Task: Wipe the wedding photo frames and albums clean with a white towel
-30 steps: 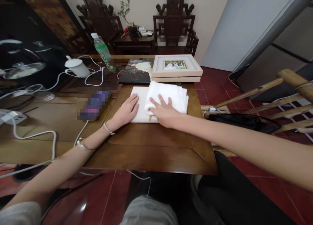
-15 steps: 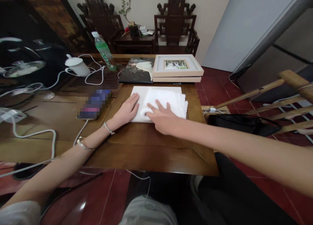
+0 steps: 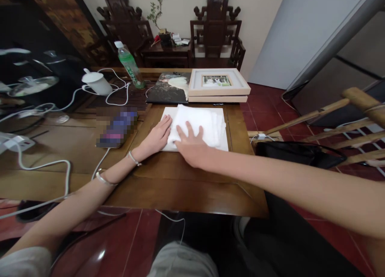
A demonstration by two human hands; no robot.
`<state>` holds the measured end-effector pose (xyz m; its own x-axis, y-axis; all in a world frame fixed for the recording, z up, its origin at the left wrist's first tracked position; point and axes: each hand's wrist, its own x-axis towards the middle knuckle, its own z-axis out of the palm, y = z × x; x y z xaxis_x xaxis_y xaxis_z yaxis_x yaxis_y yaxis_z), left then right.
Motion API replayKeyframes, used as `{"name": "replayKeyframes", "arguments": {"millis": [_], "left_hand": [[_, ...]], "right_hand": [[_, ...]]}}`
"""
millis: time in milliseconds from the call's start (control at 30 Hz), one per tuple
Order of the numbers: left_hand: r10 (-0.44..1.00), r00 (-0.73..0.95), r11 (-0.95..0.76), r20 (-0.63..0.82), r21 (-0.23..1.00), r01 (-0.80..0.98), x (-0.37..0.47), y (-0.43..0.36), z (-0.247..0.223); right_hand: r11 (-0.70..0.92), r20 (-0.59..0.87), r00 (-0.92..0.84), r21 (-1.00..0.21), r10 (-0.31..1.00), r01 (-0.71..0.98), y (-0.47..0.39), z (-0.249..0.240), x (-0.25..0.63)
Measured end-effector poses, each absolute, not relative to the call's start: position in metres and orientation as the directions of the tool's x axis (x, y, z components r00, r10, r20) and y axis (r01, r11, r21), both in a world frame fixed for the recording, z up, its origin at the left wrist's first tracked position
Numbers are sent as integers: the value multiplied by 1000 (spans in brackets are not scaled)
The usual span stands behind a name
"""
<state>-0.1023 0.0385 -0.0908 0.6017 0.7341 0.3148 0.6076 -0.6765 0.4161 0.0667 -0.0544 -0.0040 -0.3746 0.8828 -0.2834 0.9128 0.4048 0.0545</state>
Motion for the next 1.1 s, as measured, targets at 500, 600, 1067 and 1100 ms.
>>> {"name": "replayKeyframes", "arguments": {"millis": [500, 600, 1067, 1100], "left_hand": [[734, 602, -677, 313, 398, 619, -101, 38, -89], [724, 613, -688, 317, 396, 608, -102, 38, -88], [879, 261, -475, 399, 780, 407, -99, 44, -83], [880, 250, -475, 405, 783, 403, -99, 46, -83]], "right_hand": [[476, -356, -468, -71, 809, 877, -87, 19, 62], [429, -338, -420, -51, 843, 902, -52, 16, 69], [599, -245, -563, 102, 789, 794, -24, -1, 40], [631, -252, -595, 93, 763, 770, -33, 0, 39]]}}
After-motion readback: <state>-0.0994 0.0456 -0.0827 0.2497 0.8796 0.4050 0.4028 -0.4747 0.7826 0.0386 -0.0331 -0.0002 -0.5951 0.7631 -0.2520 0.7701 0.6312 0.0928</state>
